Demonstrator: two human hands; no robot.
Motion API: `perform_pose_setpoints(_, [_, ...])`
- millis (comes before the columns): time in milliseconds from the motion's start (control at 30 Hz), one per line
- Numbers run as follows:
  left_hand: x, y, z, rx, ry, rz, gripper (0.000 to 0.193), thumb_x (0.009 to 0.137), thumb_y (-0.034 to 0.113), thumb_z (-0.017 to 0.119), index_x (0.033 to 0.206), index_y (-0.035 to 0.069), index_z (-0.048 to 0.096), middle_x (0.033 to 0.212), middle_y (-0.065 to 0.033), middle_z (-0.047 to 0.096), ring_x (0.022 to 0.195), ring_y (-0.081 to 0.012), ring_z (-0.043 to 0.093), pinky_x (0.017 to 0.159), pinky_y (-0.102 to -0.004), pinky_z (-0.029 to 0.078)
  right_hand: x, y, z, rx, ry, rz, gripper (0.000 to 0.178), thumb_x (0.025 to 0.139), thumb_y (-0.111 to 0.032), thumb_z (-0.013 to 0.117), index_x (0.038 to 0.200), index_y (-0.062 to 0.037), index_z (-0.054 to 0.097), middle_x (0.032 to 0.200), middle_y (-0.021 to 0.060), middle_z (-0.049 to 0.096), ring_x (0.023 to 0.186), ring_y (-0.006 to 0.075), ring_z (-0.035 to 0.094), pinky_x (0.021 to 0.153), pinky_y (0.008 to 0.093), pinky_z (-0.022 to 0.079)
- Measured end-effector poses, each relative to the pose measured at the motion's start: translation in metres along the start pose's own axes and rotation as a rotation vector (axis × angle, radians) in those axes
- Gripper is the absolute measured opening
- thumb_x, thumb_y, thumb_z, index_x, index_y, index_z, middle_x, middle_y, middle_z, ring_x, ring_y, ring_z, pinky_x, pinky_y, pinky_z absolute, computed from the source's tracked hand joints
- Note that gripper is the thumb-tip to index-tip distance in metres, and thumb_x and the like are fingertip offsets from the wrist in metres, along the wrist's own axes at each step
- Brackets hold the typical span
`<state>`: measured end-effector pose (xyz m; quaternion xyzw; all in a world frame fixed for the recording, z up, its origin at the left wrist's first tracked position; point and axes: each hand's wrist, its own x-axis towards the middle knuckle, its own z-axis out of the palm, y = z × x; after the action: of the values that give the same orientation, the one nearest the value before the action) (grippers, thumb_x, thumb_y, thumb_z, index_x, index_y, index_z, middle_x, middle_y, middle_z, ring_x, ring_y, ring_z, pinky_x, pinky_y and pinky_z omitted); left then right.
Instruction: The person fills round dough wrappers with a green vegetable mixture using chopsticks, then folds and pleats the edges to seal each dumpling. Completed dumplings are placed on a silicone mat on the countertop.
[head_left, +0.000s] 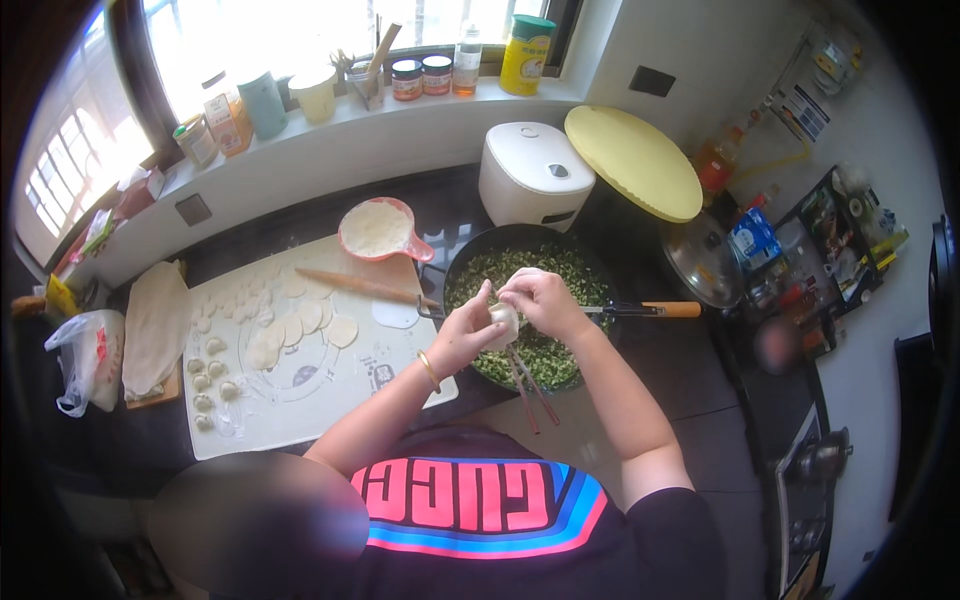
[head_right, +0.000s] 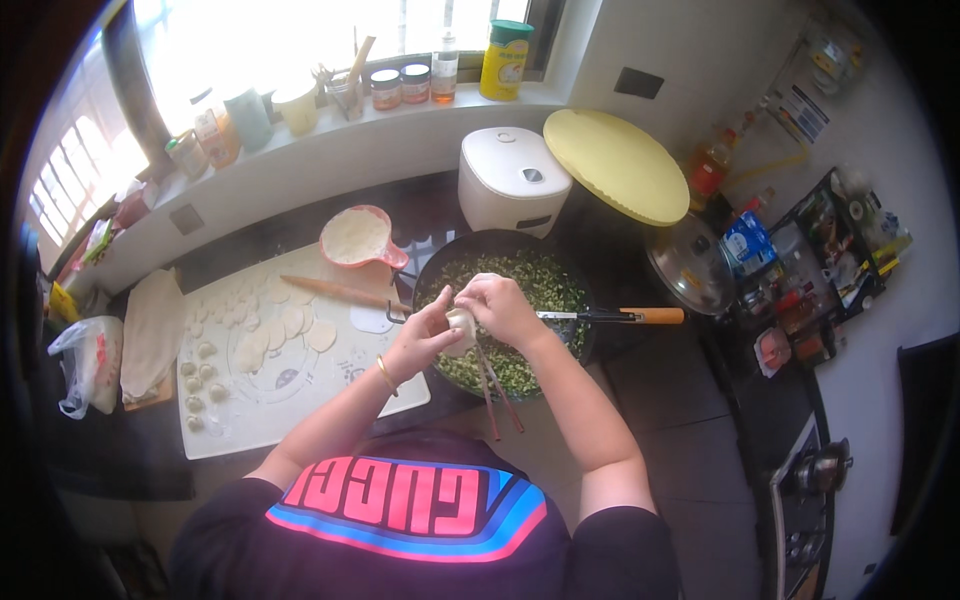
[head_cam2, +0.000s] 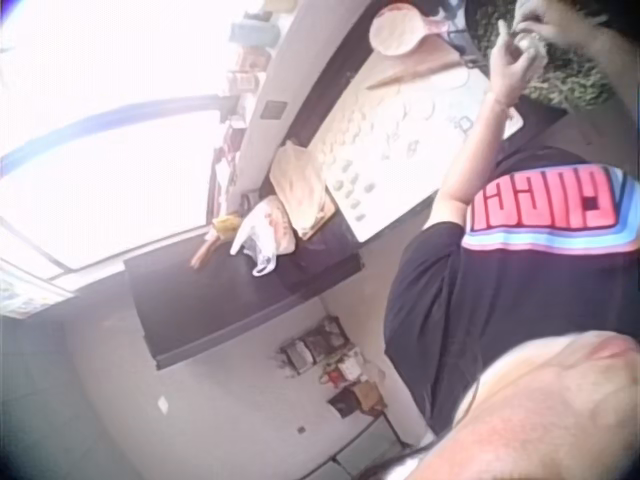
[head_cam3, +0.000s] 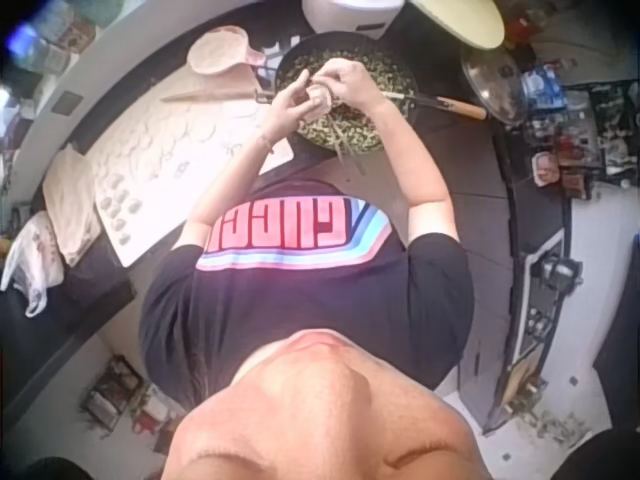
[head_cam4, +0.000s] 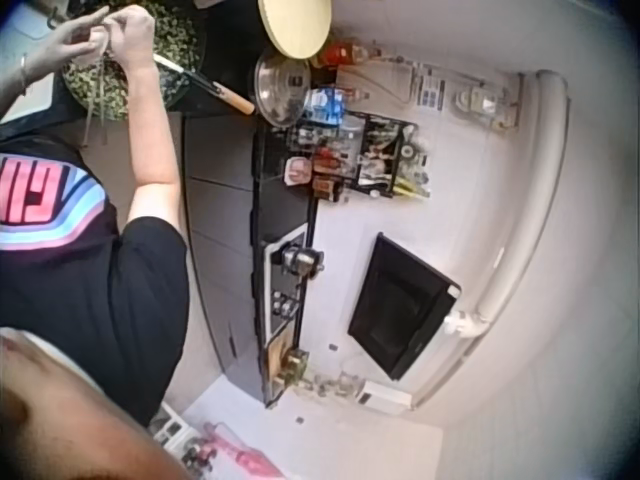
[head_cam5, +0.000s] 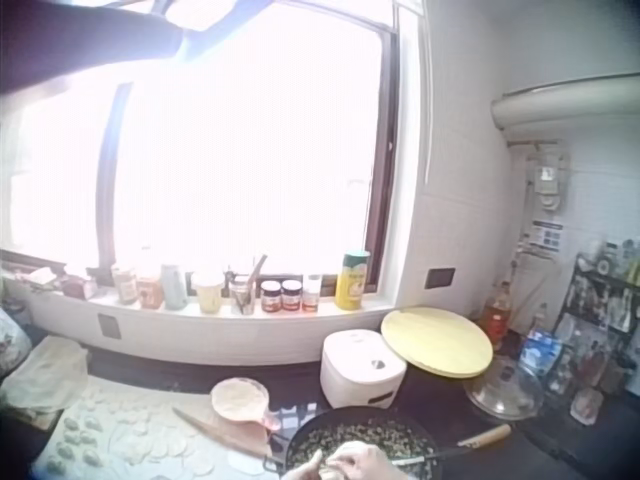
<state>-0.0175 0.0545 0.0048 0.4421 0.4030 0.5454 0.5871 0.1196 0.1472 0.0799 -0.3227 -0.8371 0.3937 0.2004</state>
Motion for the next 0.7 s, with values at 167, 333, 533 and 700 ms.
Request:
perform_pose_setpoints(167, [0.004, -0.011, 0.000, -0.081, -0.050, 0.086, 0.071, 0.086, 0.006, 0.054, 0.139, -0.004, 0.008, 0.117, -0.0082, 0.051, 0.108, -0.0118, 0.048, 0.093, -0.0269, 0.039, 0.001, -0.003, 0.010, -0.219, -0.051, -0.243, 0.009, 0.069, -0.008, 0.065, 0.072, 0.0003, 0.063, 0.075, 0.0114, 0.059, 0.075, 0.0264, 0.057, 0.068, 0.0348, 0.046])
perform_pose_setpoints(333, [0.008, -0.023, -0.001, -0.067, -0.052, 0.130, 0.067, 0.087, 0.005, 0.052, 0.139, -0.004, 0.011, 0.115, -0.0080, 0.052, 0.105, -0.0110, 0.050, 0.091, -0.0262, 0.040, 0.001, 0.004, 0.021, -0.143, 0.006, -0.245, 0.008, 0.070, -0.008, 0.063, 0.074, -0.0013, 0.065, 0.073, 0.0120, 0.060, 0.073, 0.0255, 0.058, 0.068, 0.0338, 0.047])
perform_pose_setpoints(533, [0.002, -0.017, -0.004, 0.012, 0.042, 0.024, 0.068, 0.087, 0.004, 0.052, 0.139, -0.004, 0.010, 0.113, -0.0072, 0.052, 0.104, -0.0105, 0.049, 0.090, -0.0251, 0.039, -0.008, 0.014, 0.020, 0.014, 0.126, -0.006, 0.011, 0.070, -0.007, 0.065, 0.078, 0.0013, 0.066, 0.076, 0.0106, 0.062, 0.066, 0.0206, 0.061, 0.060, 0.0306, 0.048])
perform_pose_setpoints(700, [0.001, -0.020, 0.000, -0.052, -0.032, 0.075, 0.069, 0.087, 0.004, 0.052, 0.140, -0.004, 0.008, 0.115, -0.0077, 0.050, 0.106, -0.0109, 0.047, 0.092, -0.0251, 0.038, -0.011, 0.009, 0.030, -0.166, 0.184, -0.159, 0.011, 0.067, -0.010, 0.063, 0.066, 0.0004, 0.060, 0.072, 0.0124, 0.058, 0.070, 0.0289, 0.056, 0.065, 0.0366, 0.046])
